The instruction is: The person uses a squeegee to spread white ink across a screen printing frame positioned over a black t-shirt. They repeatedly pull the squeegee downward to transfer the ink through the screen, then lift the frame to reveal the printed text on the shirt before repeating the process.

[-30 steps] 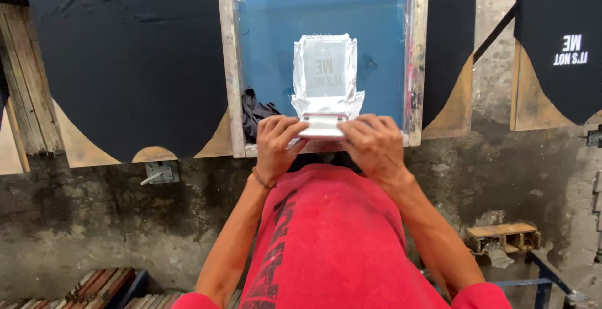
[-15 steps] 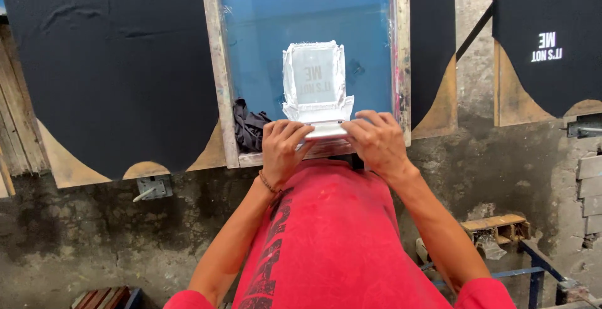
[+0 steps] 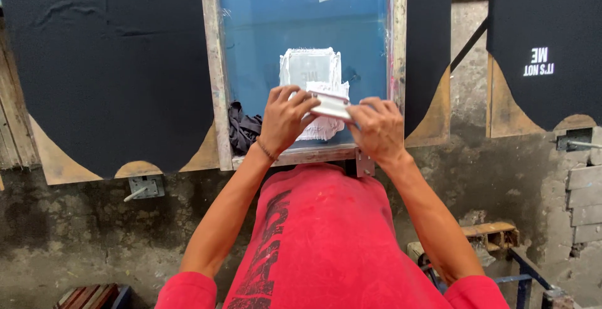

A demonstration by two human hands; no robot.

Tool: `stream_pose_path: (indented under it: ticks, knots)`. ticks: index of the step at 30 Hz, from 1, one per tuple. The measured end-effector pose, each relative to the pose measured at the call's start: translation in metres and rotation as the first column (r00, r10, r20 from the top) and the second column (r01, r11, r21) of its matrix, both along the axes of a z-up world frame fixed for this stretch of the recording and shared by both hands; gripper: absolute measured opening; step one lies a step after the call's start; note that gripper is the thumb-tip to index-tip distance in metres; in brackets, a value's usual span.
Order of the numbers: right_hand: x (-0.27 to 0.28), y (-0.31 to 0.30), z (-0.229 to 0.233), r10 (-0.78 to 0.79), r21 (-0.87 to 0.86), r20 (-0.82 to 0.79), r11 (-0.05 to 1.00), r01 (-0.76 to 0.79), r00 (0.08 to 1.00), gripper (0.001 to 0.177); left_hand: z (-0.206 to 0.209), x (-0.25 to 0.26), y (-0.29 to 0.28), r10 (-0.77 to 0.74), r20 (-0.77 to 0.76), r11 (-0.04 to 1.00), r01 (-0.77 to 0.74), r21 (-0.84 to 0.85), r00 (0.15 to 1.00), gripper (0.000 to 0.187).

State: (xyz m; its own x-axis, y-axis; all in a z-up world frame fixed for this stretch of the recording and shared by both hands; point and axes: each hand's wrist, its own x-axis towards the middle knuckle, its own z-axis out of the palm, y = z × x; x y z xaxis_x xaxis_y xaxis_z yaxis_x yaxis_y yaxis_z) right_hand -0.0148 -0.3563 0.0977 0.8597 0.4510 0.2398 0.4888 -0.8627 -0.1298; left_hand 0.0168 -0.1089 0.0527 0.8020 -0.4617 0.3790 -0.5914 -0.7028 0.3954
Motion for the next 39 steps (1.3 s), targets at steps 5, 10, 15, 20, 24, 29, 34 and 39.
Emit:
stream_pose_path:
  ticks: [5, 10, 15, 20, 24, 29, 34, 39]
  knots:
    - [-0.001, 0.009, 0.02, 0.029, 0.012, -0.096, 1.0, -0.028, 0.995, 0.018, -0.001, -0.01, 0.018, -0.014, -0.08, 1.0, 0.013, -0.019, 0.997, 0.023]
    - [0.063, 0.024, 0.009, 0.047, -0.02, 0.034, 0.999, -0.046, 0.998, 0.015, 0.023, 0.041, 0.028, 0.06, -0.004, 0.998, -0.06, -0.034, 0.998, 0.017]
    - [0.093, 0.029, -0.039, 0.065, 0.022, 0.178, 0.997, -0.07, 0.982, 0.018, -0.015, 0.056, 0.029, 0.205, -0.025, 0.977, -0.204, 0.06, 0.978, 0.016]
    - [0.034, 0.026, -0.019, 0.135, -0.021, 0.082, 0.991, -0.133, 0.988, 0.018, -0.029, -0.019, 0.027, 0.178, -0.052, 0.983, -0.175, 0.055, 0.983, 0.025]
    - [0.004, 0.022, 0.005, 0.159, -0.005, -0.044, 0.987, -0.159, 0.986, 0.019, -0.006, -0.053, 0.027, 0.149, -0.151, 0.989, -0.145, 0.038, 0.977, 0.031]
    - [0.062, 0.015, -0.011, 0.1, 0.004, 0.026, 0.995, -0.1, 0.995, 0.013, -0.01, 0.021, 0.021, 0.154, -0.139, 0.987, -0.146, 0.064, 0.978, 0.02]
    - [0.112, 0.02, -0.027, 0.047, 0.033, 0.232, 0.998, -0.056, 0.972, 0.019, -0.017, 0.08, 0.015, 0.209, -0.001, 0.977, -0.209, 0.037, 0.978, 0.026]
    - [0.089, 0.023, -0.02, 0.074, -0.032, 0.112, 0.997, -0.071, 0.991, 0.024, -0.019, 0.052, 0.018, 0.197, -0.082, 0.978, -0.191, 0.081, 0.977, 0.028]
